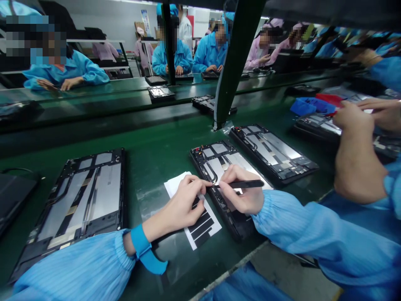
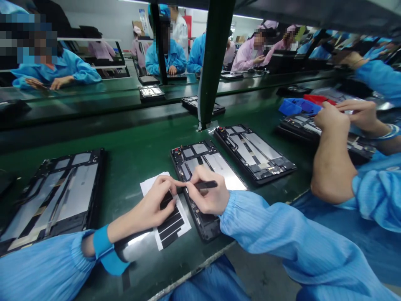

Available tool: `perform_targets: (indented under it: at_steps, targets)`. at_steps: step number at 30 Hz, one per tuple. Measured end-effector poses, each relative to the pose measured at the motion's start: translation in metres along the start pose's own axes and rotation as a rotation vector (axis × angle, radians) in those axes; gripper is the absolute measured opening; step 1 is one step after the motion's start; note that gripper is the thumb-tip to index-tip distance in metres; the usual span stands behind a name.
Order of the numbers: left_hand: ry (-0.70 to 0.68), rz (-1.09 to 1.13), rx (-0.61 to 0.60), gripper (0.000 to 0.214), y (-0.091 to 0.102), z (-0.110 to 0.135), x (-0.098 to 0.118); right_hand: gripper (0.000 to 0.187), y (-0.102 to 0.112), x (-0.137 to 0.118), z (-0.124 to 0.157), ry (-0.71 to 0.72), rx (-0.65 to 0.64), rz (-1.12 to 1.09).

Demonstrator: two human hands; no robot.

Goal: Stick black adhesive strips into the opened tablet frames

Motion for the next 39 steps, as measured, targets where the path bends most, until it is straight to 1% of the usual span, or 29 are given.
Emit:
perform_targets:
  at_steps: [3, 5, 7, 8, 9, 11, 12, 14, 16, 17, 19, 21, 23, 26, 29, 31, 34, 39]
  targets:
    - [-0.053, -0.169, -0.040, 0.018, -0.002, -0.002, 0.002, 0.015, 0.004, 0.002, 0.002, 0.006, 0.154, -0.108]
    - [-0.098, -0.270, -0.074, 0.020, -0.002, -0.003, 0.006, 0.013, 0.007, 0.005, 0.001, 0.002, 0.219, -0.105]
    - [-0.105, -0.310, -0.089, 0.023, 0.001, -0.002, 0.010, 0.010, 0.012, 0.008, -0.004, -0.072, 0.230, -0.050]
    - [-0.087, -0.315, -0.089, 0.024, 0.005, -0.001, 0.012, 0.007, 0.015, 0.008, -0.007, -0.117, 0.206, -0.025]
    - [-0.057, -0.315, -0.093, 0.025, 0.010, 0.002, 0.015, 0.005, 0.018, 0.008, -0.010, -0.158, 0.159, -0.012]
    - [0.042, -0.304, -0.147, 0.020, 0.022, 0.011, 0.018, 0.007, 0.020, 0.002, -0.016, -0.213, 0.000, -0.027]
    - [0.105, -0.290, -0.205, 0.015, 0.028, 0.017, 0.018, 0.009, 0.020, -0.003, -0.018, -0.225, -0.096, -0.047]
    - [0.236, -0.246, -0.366, 0.010, 0.040, 0.030, 0.015, 0.010, 0.013, -0.016, -0.021, -0.238, -0.291, -0.113]
    - [0.360, -0.226, -0.514, 0.008, 0.050, 0.042, 0.009, 0.010, -0.002, -0.030, -0.023, -0.250, -0.473, -0.219]
    - [0.411, -0.238, -0.568, 0.009, 0.054, 0.046, 0.005, 0.010, -0.013, -0.037, -0.023, -0.257, -0.557, -0.283]
    - [0.480, -0.275, -0.646, 0.021, 0.058, 0.050, -0.002, 0.011, -0.036, -0.051, -0.021, -0.264, -0.710, -0.399]
    - [0.507, -0.279, -0.710, 0.032, 0.059, 0.050, -0.007, 0.011, -0.057, -0.062, -0.019, -0.244, -0.772, -0.449]
    - [0.507, -0.254, -0.760, 0.038, 0.058, 0.047, -0.009, 0.010, -0.072, -0.068, -0.016, -0.205, -0.752, -0.431]
    - [0.508, -0.266, -0.807, 0.048, 0.055, 0.043, -0.009, 0.008, -0.082, -0.071, -0.010, -0.167, -0.669, -0.382]
    - [0.542, -0.344, -0.819, 0.063, 0.052, 0.041, -0.004, 0.007, -0.082, -0.071, -0.003, -0.173, -0.618, -0.394]
    - [0.560, -0.380, -0.812, 0.069, 0.050, 0.041, 0.000, 0.007, -0.081, -0.071, 0.001, -0.200, -0.602, -0.422]
    - [0.554, -0.377, -0.806, 0.072, 0.049, 0.041, 0.003, 0.008, -0.080, -0.071, 0.004, -0.228, -0.561, -0.415]
    - [0.556, -0.370, -0.805, 0.076, 0.050, 0.041, 0.001, 0.009, -0.082, -0.069, 0.006, -0.196, -0.542, -0.412]
Point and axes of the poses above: each hand's wrist, its own z-axis away from the middle knuckle, its own y-axis out of the back of the hand, x = y × z, the point moved 2 cm from there along -z, towards the middle knuckle, and after that the axes turned 9 degrees about -x, right-handed, at the moved point
